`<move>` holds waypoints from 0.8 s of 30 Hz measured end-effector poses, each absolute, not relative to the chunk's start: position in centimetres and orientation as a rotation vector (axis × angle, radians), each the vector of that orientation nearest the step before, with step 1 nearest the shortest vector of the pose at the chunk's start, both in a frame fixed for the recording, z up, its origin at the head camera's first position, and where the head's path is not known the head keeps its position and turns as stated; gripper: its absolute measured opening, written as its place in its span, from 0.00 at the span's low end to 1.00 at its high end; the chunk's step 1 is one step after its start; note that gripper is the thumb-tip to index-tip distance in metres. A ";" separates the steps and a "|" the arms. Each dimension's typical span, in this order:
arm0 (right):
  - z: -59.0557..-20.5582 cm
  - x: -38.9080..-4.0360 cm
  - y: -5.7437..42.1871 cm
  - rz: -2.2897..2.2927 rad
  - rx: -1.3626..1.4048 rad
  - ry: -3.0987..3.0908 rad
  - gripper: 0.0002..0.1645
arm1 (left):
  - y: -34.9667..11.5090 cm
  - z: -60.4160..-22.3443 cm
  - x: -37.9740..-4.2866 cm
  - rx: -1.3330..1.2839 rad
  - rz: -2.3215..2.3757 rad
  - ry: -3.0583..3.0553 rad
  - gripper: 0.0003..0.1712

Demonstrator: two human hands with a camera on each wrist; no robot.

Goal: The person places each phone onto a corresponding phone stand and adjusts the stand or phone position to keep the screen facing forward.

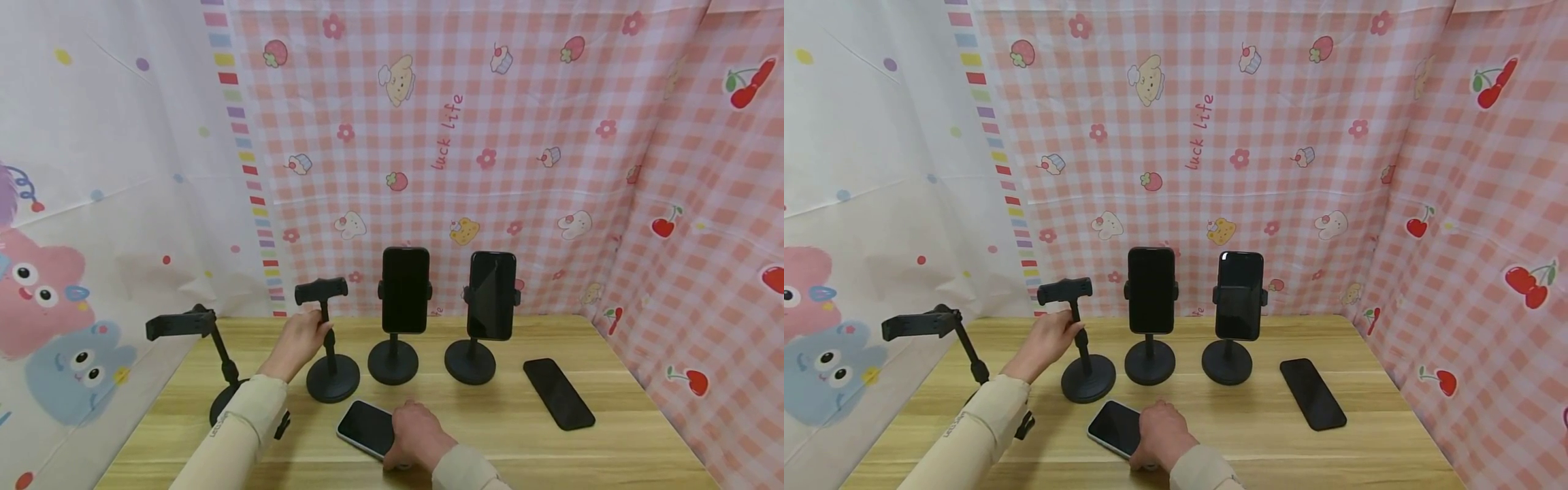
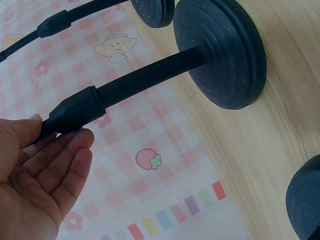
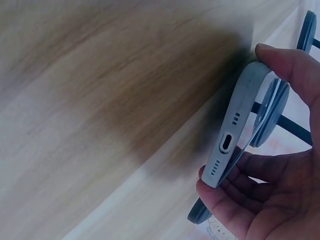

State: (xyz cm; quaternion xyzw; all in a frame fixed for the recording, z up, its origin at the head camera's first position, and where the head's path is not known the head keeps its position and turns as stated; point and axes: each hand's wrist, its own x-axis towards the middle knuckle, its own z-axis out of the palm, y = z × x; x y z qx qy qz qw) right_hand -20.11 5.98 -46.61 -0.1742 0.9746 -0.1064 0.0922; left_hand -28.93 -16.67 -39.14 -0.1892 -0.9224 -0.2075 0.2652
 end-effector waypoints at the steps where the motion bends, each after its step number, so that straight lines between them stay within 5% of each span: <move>1: -46.6 -20.0 6.0 -0.313 -0.524 2.898 0.34 | -16.7 -39.1 -28.9 -0.511 -0.560 -2.493 0.10; 24: -46.2 -18.5 6.8 -0.557 -0.410 2.942 0.39 | -16.6 -38.9 -28.8 -0.488 -0.560 -2.483 0.12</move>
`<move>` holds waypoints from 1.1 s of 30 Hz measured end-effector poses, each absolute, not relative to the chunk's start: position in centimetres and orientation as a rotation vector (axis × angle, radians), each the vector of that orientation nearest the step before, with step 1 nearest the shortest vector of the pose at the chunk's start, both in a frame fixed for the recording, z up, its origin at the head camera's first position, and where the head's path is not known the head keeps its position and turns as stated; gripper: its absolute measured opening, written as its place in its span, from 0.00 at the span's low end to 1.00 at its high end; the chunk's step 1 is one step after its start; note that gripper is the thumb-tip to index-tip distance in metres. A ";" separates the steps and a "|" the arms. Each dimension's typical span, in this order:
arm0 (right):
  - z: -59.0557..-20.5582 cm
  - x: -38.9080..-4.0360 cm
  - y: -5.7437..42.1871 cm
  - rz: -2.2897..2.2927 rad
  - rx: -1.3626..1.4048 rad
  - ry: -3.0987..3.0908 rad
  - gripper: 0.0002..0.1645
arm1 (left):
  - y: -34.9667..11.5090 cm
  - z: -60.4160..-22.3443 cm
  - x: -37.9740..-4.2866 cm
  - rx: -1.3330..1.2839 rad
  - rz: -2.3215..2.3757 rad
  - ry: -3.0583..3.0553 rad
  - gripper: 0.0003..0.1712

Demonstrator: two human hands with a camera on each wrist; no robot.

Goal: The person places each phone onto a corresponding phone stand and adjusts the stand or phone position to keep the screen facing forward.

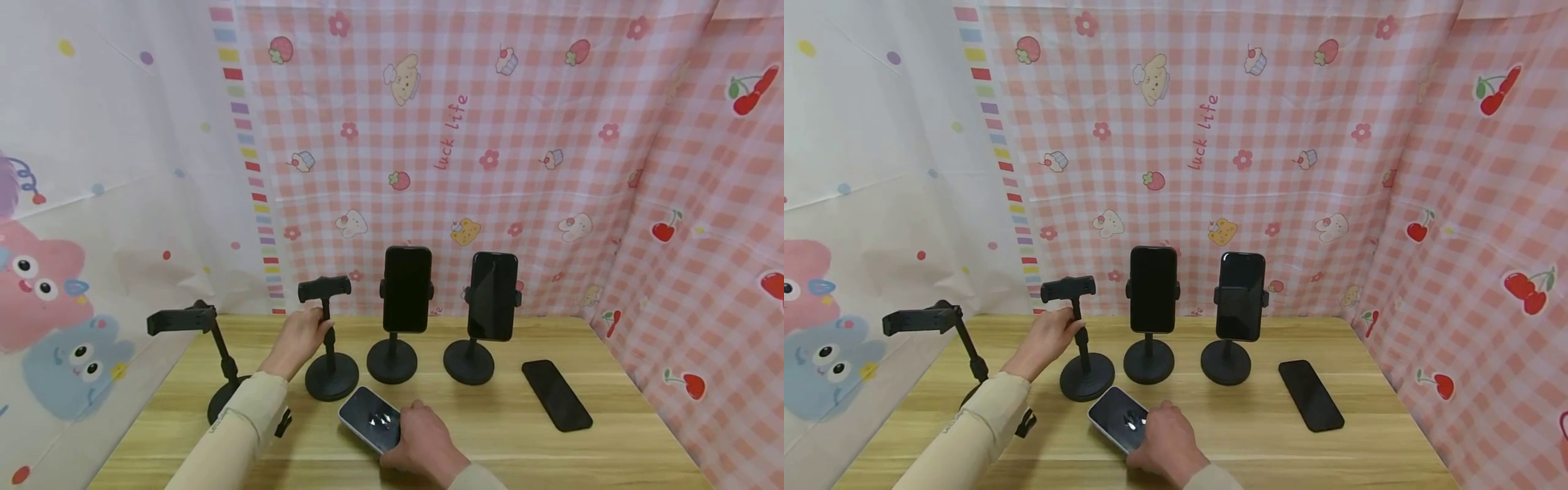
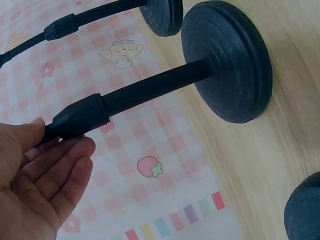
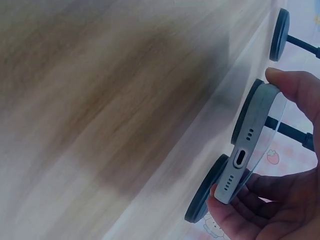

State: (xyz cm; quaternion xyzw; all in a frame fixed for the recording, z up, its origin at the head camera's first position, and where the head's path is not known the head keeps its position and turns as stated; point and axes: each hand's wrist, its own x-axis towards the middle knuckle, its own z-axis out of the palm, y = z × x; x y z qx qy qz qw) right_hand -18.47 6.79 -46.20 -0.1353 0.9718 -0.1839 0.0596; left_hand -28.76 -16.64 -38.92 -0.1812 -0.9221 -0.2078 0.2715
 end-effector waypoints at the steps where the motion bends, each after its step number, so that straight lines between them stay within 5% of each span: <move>1: -46.2 -18.4 6.8 -0.565 -0.413 2.954 0.39 | -16.6 -38.9 -28.8 -0.489 -0.559 -2.478 0.12; 33: -45.2 -17.3 7.3 -0.819 -0.282 2.985 0.47 | -16.6 -39.1 -28.3 -0.468 -0.578 -2.473 0.13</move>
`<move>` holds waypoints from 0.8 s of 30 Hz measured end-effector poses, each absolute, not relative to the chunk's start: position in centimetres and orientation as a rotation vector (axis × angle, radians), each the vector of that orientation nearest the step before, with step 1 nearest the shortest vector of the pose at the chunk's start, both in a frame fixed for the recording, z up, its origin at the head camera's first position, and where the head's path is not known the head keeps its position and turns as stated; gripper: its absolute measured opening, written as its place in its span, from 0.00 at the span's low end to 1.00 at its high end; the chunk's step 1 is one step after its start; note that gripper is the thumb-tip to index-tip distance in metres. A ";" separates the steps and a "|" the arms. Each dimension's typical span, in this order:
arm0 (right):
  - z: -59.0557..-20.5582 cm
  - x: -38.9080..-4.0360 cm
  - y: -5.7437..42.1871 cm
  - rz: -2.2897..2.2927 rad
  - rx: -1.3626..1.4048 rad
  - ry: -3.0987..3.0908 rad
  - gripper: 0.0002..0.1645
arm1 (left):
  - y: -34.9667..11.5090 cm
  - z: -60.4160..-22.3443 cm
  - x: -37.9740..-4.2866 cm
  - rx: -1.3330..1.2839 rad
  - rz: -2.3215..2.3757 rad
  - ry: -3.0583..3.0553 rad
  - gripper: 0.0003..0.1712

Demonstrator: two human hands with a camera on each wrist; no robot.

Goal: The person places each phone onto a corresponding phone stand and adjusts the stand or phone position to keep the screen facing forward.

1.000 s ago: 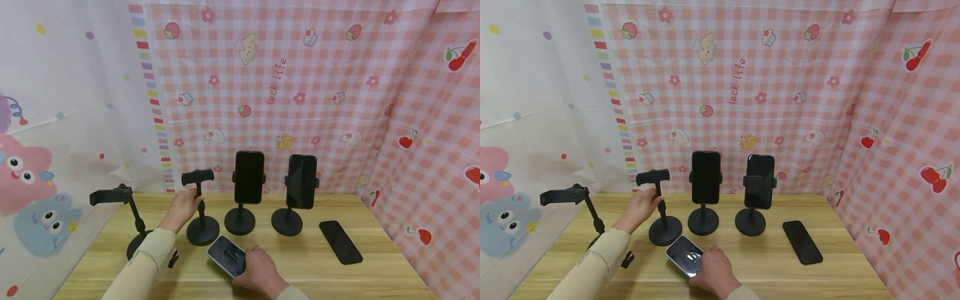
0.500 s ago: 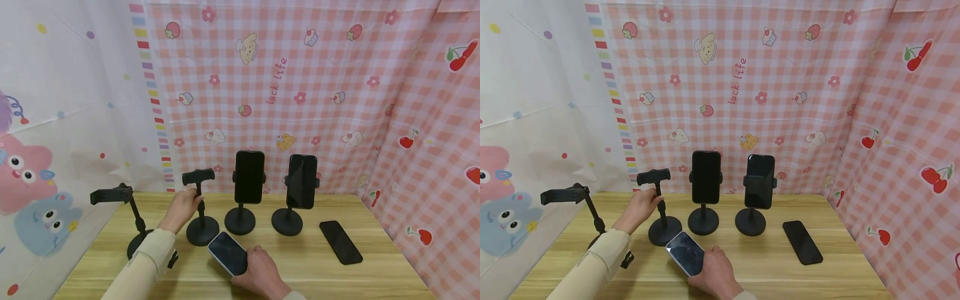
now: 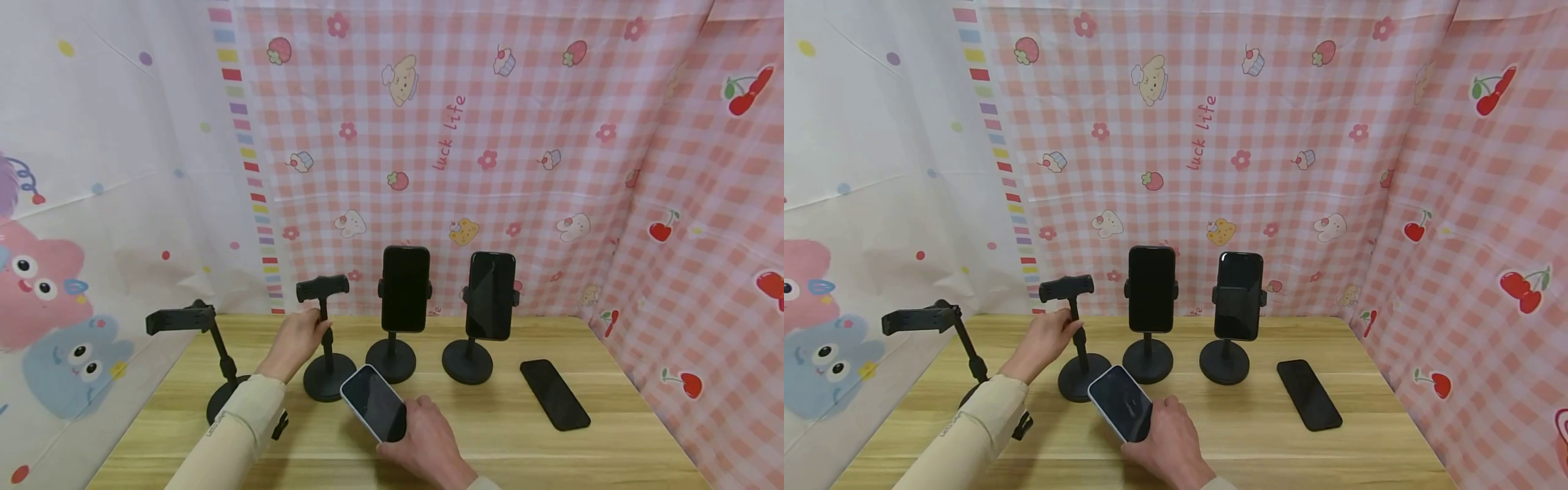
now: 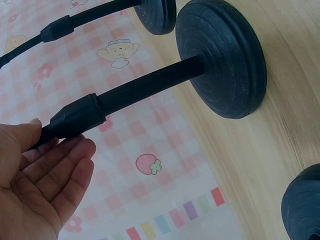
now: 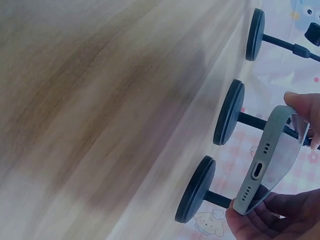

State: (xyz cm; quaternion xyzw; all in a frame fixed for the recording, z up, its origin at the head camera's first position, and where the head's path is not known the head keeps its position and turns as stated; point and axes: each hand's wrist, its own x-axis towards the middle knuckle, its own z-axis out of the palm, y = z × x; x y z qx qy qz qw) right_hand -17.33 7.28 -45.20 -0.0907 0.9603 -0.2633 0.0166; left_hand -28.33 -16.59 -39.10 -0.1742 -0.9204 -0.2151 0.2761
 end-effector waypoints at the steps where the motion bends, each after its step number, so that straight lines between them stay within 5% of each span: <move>1: -45.2 -17.3 7.3 -0.825 -0.283 2.991 0.47 | -16.6 -39.1 -28.3 -0.468 -0.578 -2.474 0.13; 24: -44.1 -17.1 7.1 -0.889 -0.251 3.114 0.53 | -17.4 -39.6 -26.9 -0.376 -0.686 -2.658 0.11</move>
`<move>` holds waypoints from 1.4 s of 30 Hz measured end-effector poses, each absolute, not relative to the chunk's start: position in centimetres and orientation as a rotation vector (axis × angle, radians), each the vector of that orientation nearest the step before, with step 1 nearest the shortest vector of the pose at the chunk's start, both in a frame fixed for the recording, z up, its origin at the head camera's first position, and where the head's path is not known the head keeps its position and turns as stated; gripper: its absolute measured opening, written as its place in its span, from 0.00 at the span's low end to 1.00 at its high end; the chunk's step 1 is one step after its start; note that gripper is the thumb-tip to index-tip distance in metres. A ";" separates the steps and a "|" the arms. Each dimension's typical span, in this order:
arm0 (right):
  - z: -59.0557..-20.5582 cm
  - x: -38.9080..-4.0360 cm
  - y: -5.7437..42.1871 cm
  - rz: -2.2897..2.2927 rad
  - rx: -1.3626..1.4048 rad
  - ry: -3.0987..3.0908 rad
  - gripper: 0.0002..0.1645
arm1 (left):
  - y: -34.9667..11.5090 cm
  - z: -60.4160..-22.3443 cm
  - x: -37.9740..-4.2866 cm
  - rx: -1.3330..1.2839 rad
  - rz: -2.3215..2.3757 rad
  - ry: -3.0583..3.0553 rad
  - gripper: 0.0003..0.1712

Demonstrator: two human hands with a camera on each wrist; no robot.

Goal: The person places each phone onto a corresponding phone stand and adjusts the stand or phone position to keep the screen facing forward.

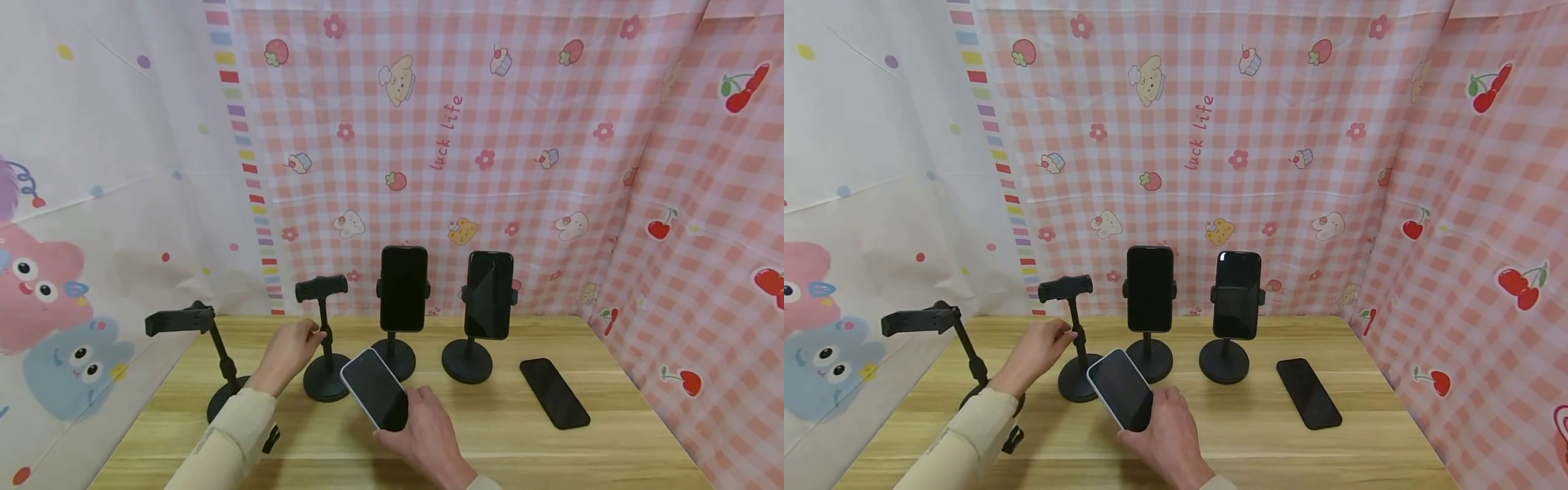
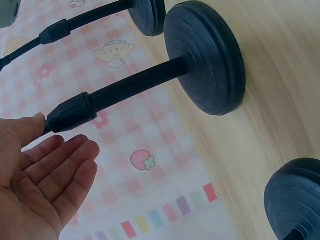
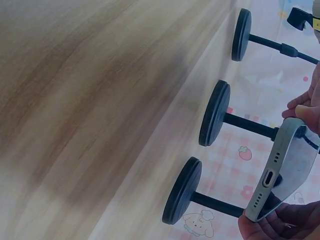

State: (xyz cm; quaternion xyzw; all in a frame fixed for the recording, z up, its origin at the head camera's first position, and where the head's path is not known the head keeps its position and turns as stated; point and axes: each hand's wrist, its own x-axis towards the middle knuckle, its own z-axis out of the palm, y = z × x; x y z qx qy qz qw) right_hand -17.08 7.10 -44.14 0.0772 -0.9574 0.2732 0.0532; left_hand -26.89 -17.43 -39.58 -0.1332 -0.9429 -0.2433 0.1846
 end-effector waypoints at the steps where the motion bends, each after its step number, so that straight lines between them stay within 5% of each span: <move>1: -44.1 -17.1 7.1 0.828 0.231 -2.904 0.54 | -17.5 -39.6 -26.8 -0.361 -0.693 -2.670 0.10; 42: -40.6 -16.3 4.2 1.004 0.235 -2.633 0.55 | -19.6 -36.6 -22.7 -0.265 -0.691 -2.535 0.23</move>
